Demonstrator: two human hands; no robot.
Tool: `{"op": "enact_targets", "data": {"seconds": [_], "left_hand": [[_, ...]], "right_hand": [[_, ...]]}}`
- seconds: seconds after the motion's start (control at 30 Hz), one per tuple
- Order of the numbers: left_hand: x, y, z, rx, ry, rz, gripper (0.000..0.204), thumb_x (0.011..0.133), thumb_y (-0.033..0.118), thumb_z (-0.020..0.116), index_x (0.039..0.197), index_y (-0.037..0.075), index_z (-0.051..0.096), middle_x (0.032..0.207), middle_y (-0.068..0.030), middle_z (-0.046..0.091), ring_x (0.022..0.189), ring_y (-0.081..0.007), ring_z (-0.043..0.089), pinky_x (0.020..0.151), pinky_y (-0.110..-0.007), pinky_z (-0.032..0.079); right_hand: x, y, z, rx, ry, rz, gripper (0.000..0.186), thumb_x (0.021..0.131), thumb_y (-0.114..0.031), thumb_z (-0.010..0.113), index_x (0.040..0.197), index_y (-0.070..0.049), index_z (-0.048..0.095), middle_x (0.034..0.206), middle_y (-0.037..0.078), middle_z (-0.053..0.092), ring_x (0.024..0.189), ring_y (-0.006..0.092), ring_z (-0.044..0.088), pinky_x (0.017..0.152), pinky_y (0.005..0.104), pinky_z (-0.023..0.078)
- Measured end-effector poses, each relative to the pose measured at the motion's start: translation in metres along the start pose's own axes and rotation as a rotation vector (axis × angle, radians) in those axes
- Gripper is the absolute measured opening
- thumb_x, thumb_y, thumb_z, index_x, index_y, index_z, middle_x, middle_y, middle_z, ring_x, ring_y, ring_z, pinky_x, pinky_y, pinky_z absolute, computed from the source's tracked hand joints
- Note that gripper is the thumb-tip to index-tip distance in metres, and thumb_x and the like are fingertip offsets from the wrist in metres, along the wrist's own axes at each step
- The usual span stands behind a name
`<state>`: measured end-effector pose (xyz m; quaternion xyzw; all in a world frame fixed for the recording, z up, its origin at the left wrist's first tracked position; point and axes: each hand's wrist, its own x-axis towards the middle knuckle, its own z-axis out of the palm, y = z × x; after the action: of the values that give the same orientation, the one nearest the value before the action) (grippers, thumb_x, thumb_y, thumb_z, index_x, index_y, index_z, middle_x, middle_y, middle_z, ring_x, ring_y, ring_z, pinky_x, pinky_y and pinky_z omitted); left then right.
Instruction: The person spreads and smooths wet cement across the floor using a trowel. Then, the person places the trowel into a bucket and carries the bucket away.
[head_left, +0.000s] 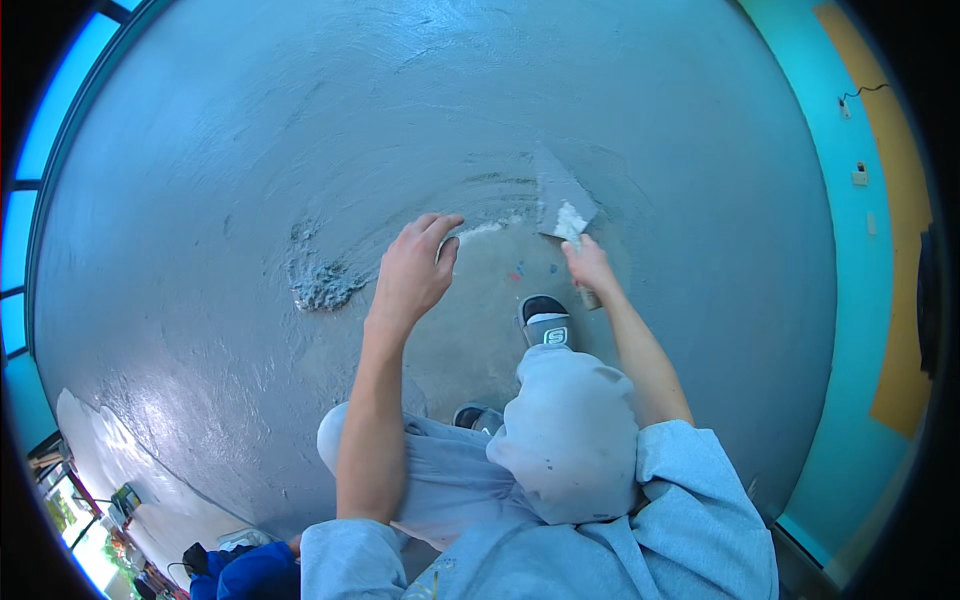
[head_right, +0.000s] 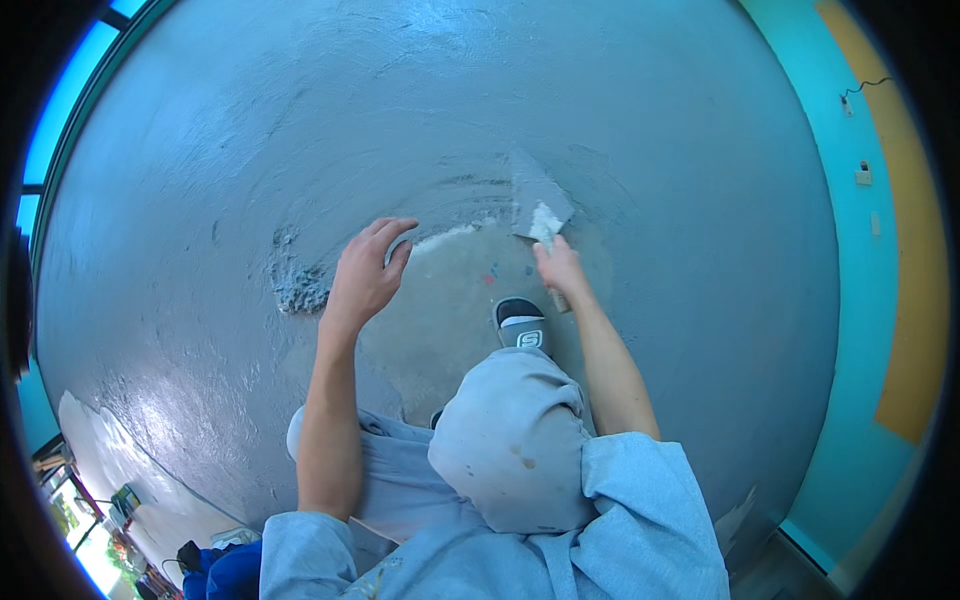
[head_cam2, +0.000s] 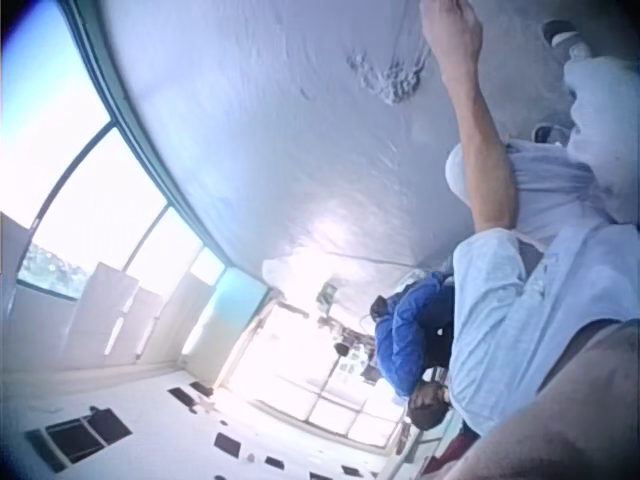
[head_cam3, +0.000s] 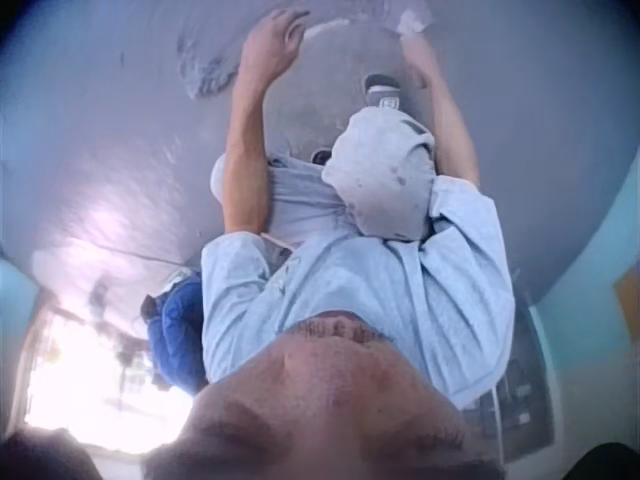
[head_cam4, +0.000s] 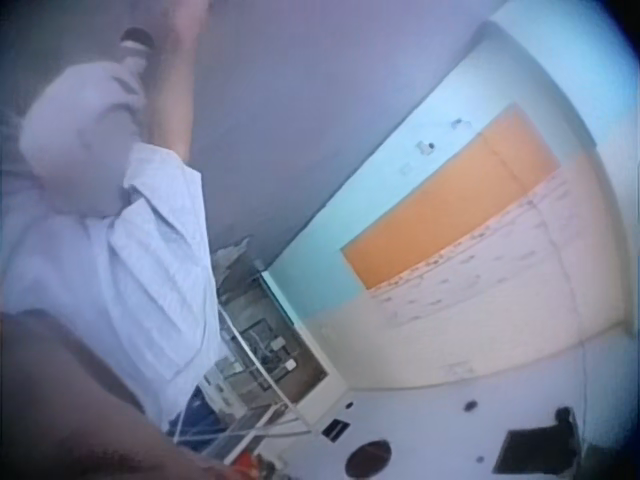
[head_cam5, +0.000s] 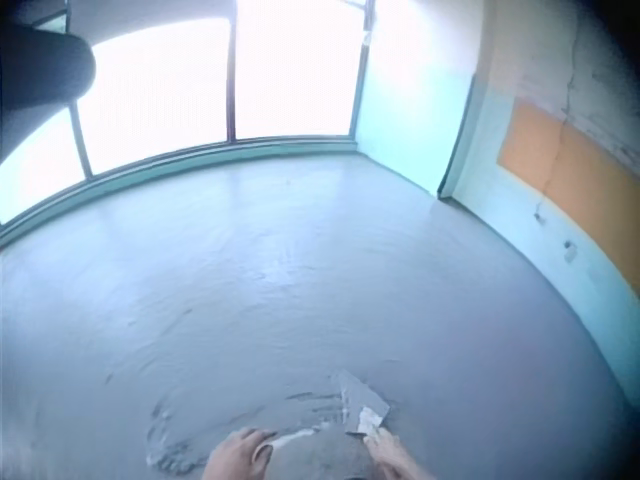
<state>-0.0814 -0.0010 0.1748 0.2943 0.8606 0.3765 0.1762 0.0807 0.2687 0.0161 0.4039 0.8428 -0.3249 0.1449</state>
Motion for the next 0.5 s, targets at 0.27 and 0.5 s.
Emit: {"op": "enact_targets", "data": {"seconds": [0.27, 0.5], "left_hand": [[0.007, -0.005, 0.011, 0.008, -0.057, 0.059, 0.025, 0.086, 0.013, 0.055, 0.11, 0.009, 0.061, 0.111, -0.0109, 0.061, 0.103, -0.0323, 0.056, 0.086, -0.041, 0.046], [0.019, -0.014, 0.019, 0.055, -0.095, 0.101, 0.026, 0.087, 0.013, 0.055, 0.111, 0.008, 0.061, 0.111, -0.0128, 0.061, 0.103, -0.034, 0.057, 0.086, -0.041, 0.046]], "right_hand": [[-0.071, 0.09, -0.045, 0.564, 0.008, 0.438, 0.033, 0.093, -0.033, 0.049, 0.101, -0.001, 0.049, 0.062, 0.009, 0.051, 0.044, 0.0195, 0.054, 0.039, 0.0372, 0.046], [-0.21, 0.179, -0.033, 0.13, 0.153, 0.539, 0.038, 0.092, -0.039, 0.051, 0.091, -0.001, 0.05, 0.063, 0.011, 0.054, 0.047, 0.0206, 0.059, 0.04, 0.036, 0.046]]}}
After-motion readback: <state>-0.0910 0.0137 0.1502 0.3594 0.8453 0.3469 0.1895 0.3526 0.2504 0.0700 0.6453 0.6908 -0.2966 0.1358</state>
